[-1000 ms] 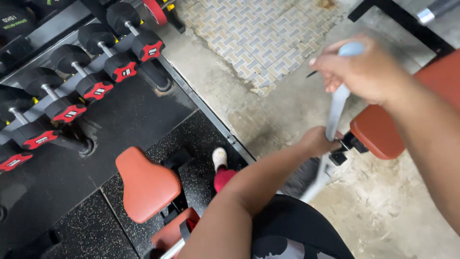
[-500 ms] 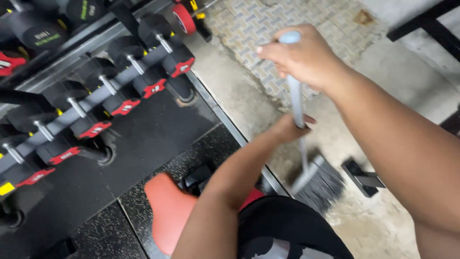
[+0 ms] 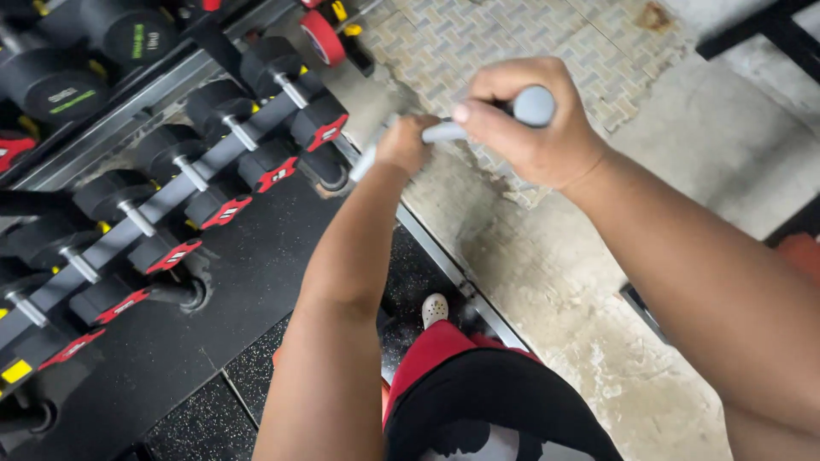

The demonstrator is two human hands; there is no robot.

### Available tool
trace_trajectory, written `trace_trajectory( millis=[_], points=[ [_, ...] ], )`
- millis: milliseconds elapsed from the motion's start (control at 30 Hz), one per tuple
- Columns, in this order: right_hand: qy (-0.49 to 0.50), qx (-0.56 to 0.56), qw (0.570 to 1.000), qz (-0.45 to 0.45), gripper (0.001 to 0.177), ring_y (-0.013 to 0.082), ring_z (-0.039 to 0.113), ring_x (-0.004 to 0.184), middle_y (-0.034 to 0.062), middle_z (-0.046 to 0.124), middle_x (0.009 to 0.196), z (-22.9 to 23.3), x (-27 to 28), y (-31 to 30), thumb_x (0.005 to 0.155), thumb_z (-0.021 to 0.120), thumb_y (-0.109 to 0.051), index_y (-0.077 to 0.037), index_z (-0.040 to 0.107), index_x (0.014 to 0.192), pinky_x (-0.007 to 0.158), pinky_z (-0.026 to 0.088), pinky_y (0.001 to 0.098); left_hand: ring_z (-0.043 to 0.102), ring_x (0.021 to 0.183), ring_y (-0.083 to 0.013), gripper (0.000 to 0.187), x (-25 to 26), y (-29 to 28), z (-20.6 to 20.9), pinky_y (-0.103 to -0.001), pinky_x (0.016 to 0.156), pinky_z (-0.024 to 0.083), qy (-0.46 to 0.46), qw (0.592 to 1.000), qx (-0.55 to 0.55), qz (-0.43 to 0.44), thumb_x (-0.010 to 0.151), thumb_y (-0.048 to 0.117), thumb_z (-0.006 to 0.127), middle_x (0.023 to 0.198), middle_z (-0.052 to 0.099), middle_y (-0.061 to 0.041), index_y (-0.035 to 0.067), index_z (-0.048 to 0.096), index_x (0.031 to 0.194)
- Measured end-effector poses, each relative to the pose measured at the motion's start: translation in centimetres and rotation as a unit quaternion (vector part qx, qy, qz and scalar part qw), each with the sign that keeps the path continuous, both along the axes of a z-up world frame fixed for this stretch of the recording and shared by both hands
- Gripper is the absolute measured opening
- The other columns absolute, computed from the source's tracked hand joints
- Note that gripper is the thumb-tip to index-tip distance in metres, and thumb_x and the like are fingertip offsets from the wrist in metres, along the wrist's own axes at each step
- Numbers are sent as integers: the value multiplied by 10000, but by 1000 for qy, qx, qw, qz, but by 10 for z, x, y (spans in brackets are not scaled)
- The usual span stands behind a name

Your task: Mopping the gym floor around exercise benches and dumbbell racks.

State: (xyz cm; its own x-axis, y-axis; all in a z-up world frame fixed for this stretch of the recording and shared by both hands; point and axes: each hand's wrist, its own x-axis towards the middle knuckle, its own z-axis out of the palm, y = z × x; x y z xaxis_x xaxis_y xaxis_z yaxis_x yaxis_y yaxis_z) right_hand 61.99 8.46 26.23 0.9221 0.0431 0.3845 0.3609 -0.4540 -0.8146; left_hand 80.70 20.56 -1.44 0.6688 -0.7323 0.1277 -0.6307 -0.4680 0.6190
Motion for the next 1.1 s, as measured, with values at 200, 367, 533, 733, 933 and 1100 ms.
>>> trace_trajectory(
  millis=[200,367,533,733,933,1100],
  points=[
    [9,96,993,-62,229,111,582,656,48,643,730,-12,-45,-12,991,648,-129,13,633,811,613,450,269,712,953,-342,338,-26,-25,-21,-453,839,570,-56,998,3,19,784,122,736,1034,741,-122,248,780,1095],
    [39,92,991,-88,274,110,597,669,44,652,733,-7,-79,-25,1019,663,-149,-14,652,780,618,473,276,719,960,-340,314,-87,-57,-46,-457,865,576,-15,999,29,-24,825,198,728,1017,749,-140,235,770,1134],
    [109,86,971,-196,206,98,624,654,18,667,745,14,-109,-57,981,698,-183,-39,683,835,615,514,266,718,945,-355,314,-183,-105,-31,-465,836,570,83,996,19,-41,798,272,753,986,754,-153,184,756,1099],
    [178,14,957,-231,286,117,625,648,27,632,714,22,-129,-99,1022,668,-247,-35,637,833,623,510,295,757,903,-316,253,-283,-152,-10,-419,834,591,225,970,2,-91,842,341,736,931,783,-146,164,781,1016],
    [246,7,933,-264,177,122,624,558,17,660,679,13,-106,-76,915,721,-251,-78,706,881,537,508,301,761,879,-222,223,-332,-171,-71,-354,812,606,351,910,-117,-185,796,219,809,939,787,-86,138,774,1001],
    [244,2,939,-244,261,115,578,502,26,597,609,-5,-58,-56,908,763,-307,-49,737,887,493,485,290,732,879,-188,242,-283,-157,-72,-326,804,592,369,899,-87,-221,814,167,800,929,765,-57,129,767,1050]
  ],
)
